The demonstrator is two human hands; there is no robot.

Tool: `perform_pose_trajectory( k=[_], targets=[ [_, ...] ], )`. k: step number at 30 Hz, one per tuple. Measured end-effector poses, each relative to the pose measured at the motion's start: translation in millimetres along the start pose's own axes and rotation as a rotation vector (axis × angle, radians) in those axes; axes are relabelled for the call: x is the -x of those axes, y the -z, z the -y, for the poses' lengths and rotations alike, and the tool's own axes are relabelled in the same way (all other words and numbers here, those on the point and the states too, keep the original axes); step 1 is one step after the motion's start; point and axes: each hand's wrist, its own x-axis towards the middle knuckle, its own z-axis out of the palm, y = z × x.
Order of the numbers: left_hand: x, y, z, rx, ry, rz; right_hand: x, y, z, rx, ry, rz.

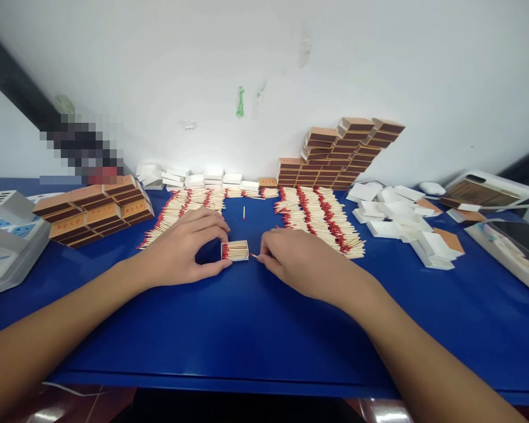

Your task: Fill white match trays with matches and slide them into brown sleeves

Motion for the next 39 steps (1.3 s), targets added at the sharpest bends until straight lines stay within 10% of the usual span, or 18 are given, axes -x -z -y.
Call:
perform_pose_trajectory(
  k=[8, 13, 39],
  targets=[
    [-1, -0.7, -3, -0.012, -0.019, -0.003, -11, -7, 4, 0.01, 0.151, -0.227],
    [0, -1.5, -2, -0.015, -0.021, -0.016, -12, 16, -29, 0.143, -0.087, -0.381],
    [1, -3.0, -3, -0.014, -0.027, -0.02, -12, 11, -40, 0.028, -0.086, -0.015]
  ],
)
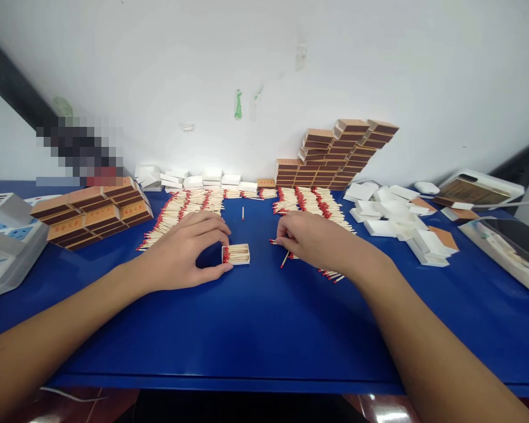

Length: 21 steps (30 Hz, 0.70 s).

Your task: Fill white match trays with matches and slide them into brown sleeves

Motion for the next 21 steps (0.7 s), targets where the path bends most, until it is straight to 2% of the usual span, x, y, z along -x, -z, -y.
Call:
perform_pose_trajectory(
  k=[5, 10, 17, 21],
  targets=[
    [0, -0.1, 0, 0.009, -0.007, -0.008, 0, 0, 1, 0.003, -0.009, 0.046],
    [0, 0.0, 0, 0.009, -0.004, -0.007, -1, -4, 3, -0.035, 0.037, 0.014],
    [0, 0.1, 0, -0.004, -0.013, -0.004, -3, -15, 27, -0.201, 0.183, -0.154],
    [-1, 0.6, -1, -0.002, -0.009, 0.011, -5, -27, 45, -0.189, 0.27, -0.234]
  ],
)
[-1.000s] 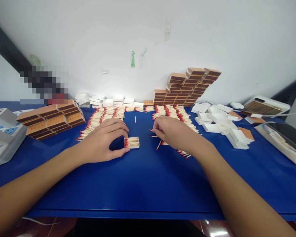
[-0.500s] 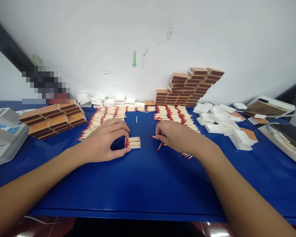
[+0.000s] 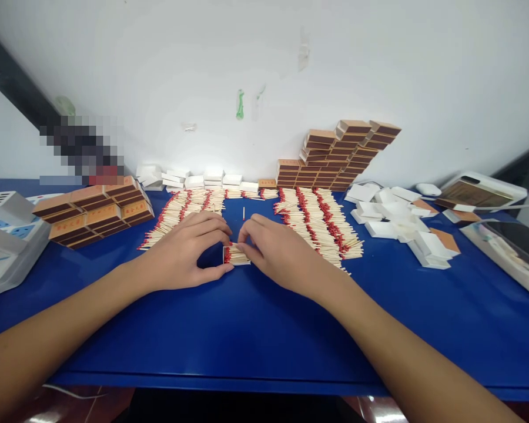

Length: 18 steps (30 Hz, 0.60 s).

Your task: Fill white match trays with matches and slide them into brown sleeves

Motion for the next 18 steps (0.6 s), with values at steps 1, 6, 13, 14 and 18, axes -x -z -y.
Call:
perform_pose_trajectory(
  k=[1, 6, 13, 14, 18],
  targets=[
    [0, 0.1, 0, 0.001, 0.0, 0.002, 0, -2, 2, 0.011, 0.006, -0.003],
    [0, 0.0, 0, 0.004, 0.006, 0.0, 3, 5, -1, 0.004, -0.023, 0.04],
    [0, -0.7, 0, 0.017, 0.011, -0.002, 4, 5, -4, 0.002, -0.041, 0.115],
    [0, -0.7, 0, 0.017, 0.009, -0.004, 4, 4, -4, 0.002, -0.038, 0.117],
    [0, -0.6, 0, 0.006, 0.005, -0.007, 3, 5, -3, 0.007, -0.018, 0.096]
  ],
)
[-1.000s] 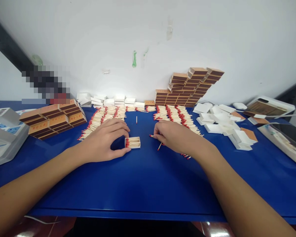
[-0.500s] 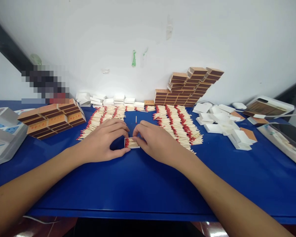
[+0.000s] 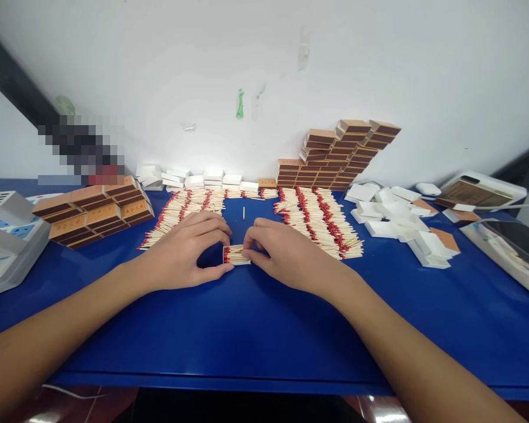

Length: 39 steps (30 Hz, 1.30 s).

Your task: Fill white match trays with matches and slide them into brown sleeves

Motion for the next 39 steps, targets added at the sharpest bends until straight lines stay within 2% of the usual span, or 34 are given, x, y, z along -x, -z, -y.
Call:
perform_pose_trajectory(
  k=[4, 9, 12, 16, 20, 26, 30, 35, 39],
  targets=[
    [0, -0.4, 1, -0.003, -0.007, -0.009, 4, 19, -9, 0.024, -0.028, -0.053],
    [1, -0.8, 1, -0.005, -0.003, -0.006, 17, 42, -30, 0.028, -0.142, 0.145],
    [2, -0.9, 0, -0.009, 0.0, -0.002, 22, 43, -37, -0.004, -0.176, 0.23],
    [2, -1.5, 1, -0.002, 0.003, -0.003, 20, 37, -34, -0.024, -0.244, 0.29],
    [1, -1.7, 1, -0.002, 0.009, 0.002, 15, 29, -23, -0.031, -0.189, 0.246],
    [0, -0.5, 0, 0.004, -0.007, 0.008, 4, 4, 4, -0.114, -0.037, -0.03],
    [0, -0.2, -1, 0.007, -0.013, 0.005, 0, -8, 14, -0.116, -0.004, -0.04],
    [1, -0.4, 0, 0.009, -0.003, 0.004, 0, -4, 4, -0.002, -0.013, -0.077],
    [1, -0.9, 0, 0.017, 0.0, 0.002, -1, -4, 0, 0.027, -0.023, -0.051]
  ],
)
